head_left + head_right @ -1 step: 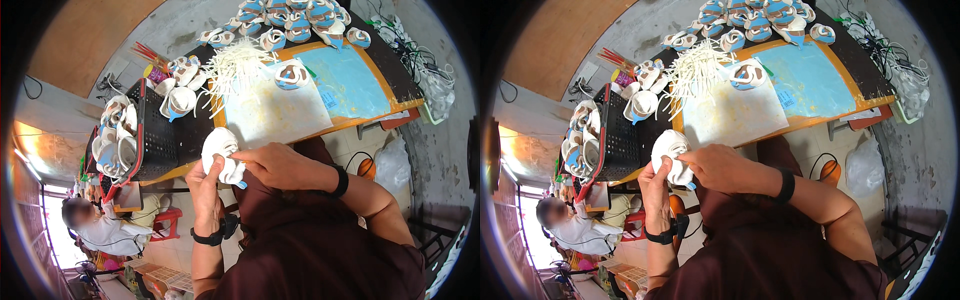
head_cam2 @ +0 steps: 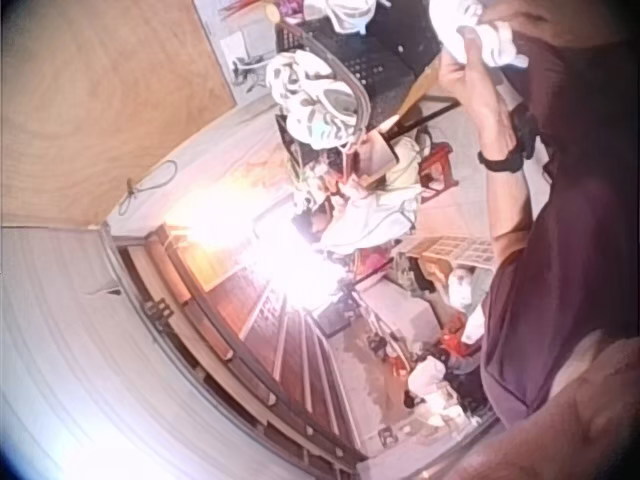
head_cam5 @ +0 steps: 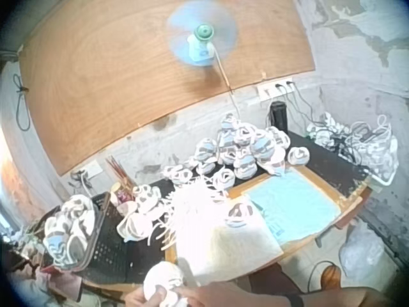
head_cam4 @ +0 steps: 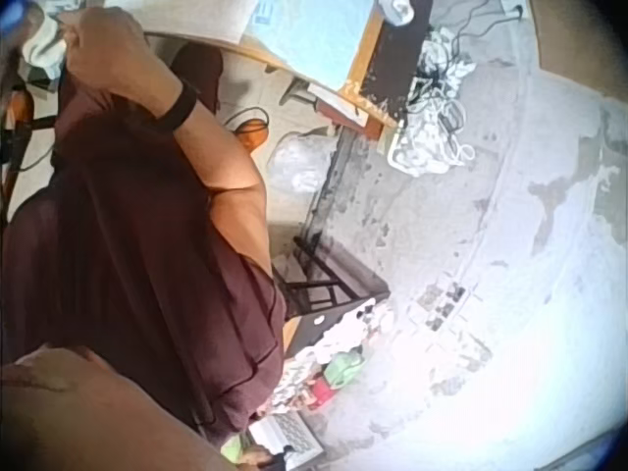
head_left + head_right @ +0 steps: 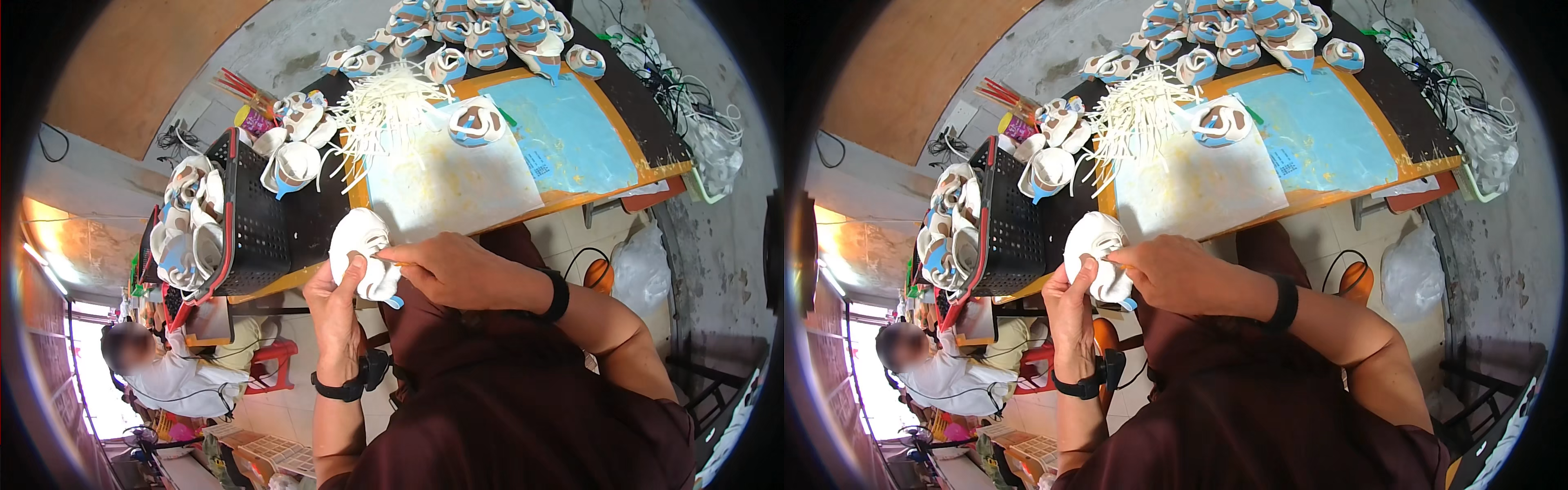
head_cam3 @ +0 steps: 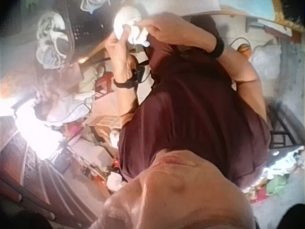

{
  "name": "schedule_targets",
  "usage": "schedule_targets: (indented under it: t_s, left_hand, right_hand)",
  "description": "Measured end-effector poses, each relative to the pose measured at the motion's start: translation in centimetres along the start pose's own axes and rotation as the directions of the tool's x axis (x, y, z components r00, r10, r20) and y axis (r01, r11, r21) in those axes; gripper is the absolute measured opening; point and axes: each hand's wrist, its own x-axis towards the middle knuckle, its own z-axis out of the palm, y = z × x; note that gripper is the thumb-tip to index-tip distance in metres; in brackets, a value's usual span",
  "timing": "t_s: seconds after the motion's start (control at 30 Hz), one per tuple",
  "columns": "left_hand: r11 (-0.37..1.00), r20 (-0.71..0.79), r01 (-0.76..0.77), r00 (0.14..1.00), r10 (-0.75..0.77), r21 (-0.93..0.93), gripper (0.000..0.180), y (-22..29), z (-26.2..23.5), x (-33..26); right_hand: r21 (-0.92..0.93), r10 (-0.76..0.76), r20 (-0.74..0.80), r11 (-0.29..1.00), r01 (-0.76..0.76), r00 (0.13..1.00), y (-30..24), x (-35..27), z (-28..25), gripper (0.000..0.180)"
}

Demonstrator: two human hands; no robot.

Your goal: The recorder uses a hand tool to assemble and finish shoe components at a workstation.

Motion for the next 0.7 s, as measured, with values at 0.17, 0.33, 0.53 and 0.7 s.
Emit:
schedule_targets:
  t_s: [0.17, 0.33, 0.53, 0.7]
  left_hand:
    - [1.0, 0.005, 0.019, 1.0, -0.019, -0.014, 0.021, 0.1, 0.0, 0.1]
    - [0.998, -0.014, -0.038, 0.999, 0.038, 0.044, 0.02, 0.2, 0.4, -0.1]
    - [0.975, 0.007, -0.124, 0.992, 0.125, 0.182, 0.017, 0.2, 0.5, -0.4]
    - [0.968, -0.004, -0.151, 0.988, 0.154, 0.199, 0.02, 0.1, 0.6, -0.6]
  right_hand:
    - [-0.003, -0.047, -0.049, 0.999, 0.047, 0.998, 0.6, 0.0, 0.6, 0.032]
    - [-0.027, -0.006, 0.002, 1.0, 0.007, 1.0, -0.5, -0.4, -0.3, 0.03]
    - [-0.074, -0.003, -0.02, 0.997, 0.002, 1.0, -0.5, -0.1, -0.1, 0.028]
    - [-0.101, 0.02, -0.021, 0.995, -0.022, 1.0, -0.3, -0.3, 0.3, 0.028]
